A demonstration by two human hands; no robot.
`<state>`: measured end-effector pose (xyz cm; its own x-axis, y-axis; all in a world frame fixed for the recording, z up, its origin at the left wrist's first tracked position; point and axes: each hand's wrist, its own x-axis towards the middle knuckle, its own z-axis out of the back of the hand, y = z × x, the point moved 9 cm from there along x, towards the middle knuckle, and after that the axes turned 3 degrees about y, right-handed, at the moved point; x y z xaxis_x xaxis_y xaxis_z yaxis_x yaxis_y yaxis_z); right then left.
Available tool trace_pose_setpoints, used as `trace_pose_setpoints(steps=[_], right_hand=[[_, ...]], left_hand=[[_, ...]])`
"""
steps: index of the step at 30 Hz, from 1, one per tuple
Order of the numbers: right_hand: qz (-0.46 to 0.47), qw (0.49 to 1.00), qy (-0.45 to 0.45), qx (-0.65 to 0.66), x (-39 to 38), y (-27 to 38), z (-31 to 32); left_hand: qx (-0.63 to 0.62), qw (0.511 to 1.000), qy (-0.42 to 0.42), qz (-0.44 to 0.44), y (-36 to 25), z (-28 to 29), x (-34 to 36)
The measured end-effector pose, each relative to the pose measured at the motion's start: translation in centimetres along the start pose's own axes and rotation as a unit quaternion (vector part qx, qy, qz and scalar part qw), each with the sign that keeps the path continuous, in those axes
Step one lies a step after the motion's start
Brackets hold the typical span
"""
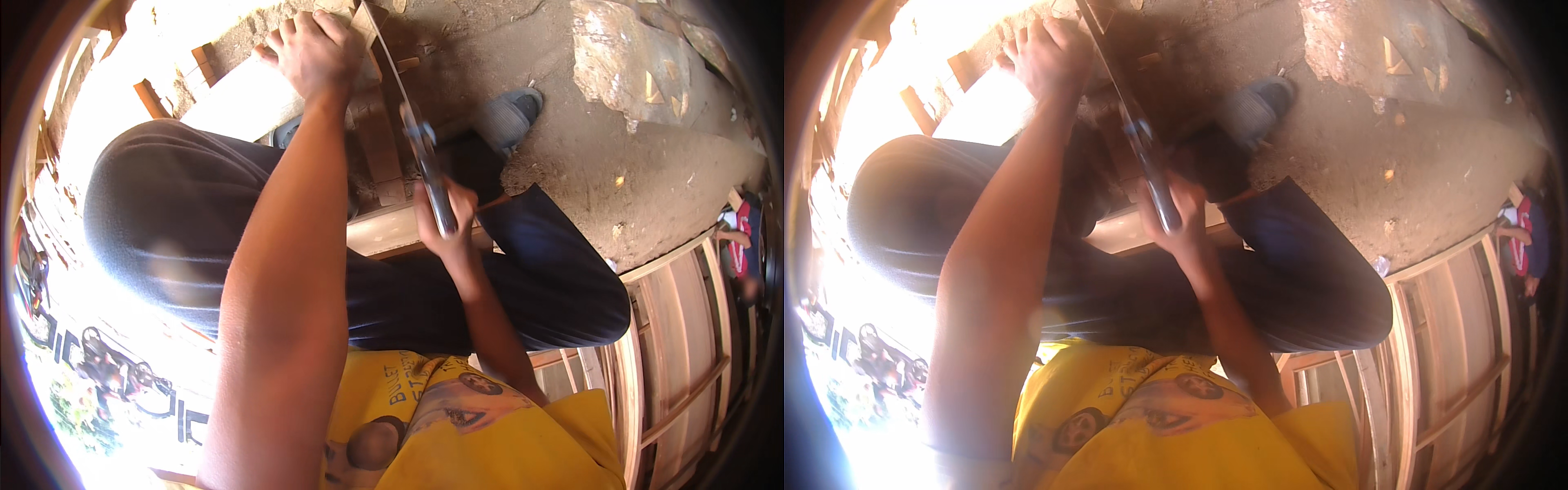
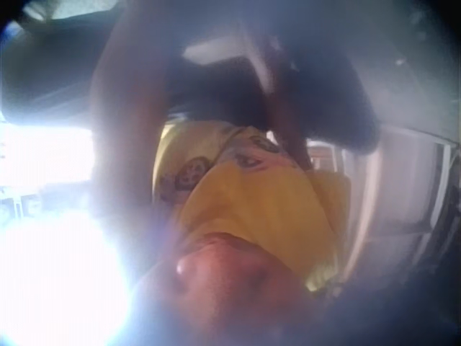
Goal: The person sits on the ground and inspects a small wooden piece, then uses a hand saw to cut it on a wooden block. The person holds the wood with one hand and saws with the other.
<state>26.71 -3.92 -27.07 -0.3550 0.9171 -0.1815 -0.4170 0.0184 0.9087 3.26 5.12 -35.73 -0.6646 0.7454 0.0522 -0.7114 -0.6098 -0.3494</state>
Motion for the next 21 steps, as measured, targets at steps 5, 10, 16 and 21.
trace_pose_setpoints(steps=[5, 10, 16, 21], right_hand=[[-0.008, 0.999, -0.006, 0.050, 3.2, 0.9, -1.1], [0.075, 0.996, -0.035, -0.043, -1.2, 1.5, -0.1], [0.014, 1.000, -0.003, 0.022, 3.7, 0.9, -0.9], [0.010, 0.997, -0.031, 0.066, 0.2, 0.1, 0.2]], left_hand=[[0.024, 0.999, 0.039, 0.001, 0.1, -0.3, 0.1], [0.013, 0.999, 0.042, 0.000, 0.1, -0.2, -0.2], [0.012, 0.999, 0.033, 0.003, 0.3, -0.1, 0.0], [0.017, 1.000, -0.001, -0.009, -0.8, 0.5, 0.4]])
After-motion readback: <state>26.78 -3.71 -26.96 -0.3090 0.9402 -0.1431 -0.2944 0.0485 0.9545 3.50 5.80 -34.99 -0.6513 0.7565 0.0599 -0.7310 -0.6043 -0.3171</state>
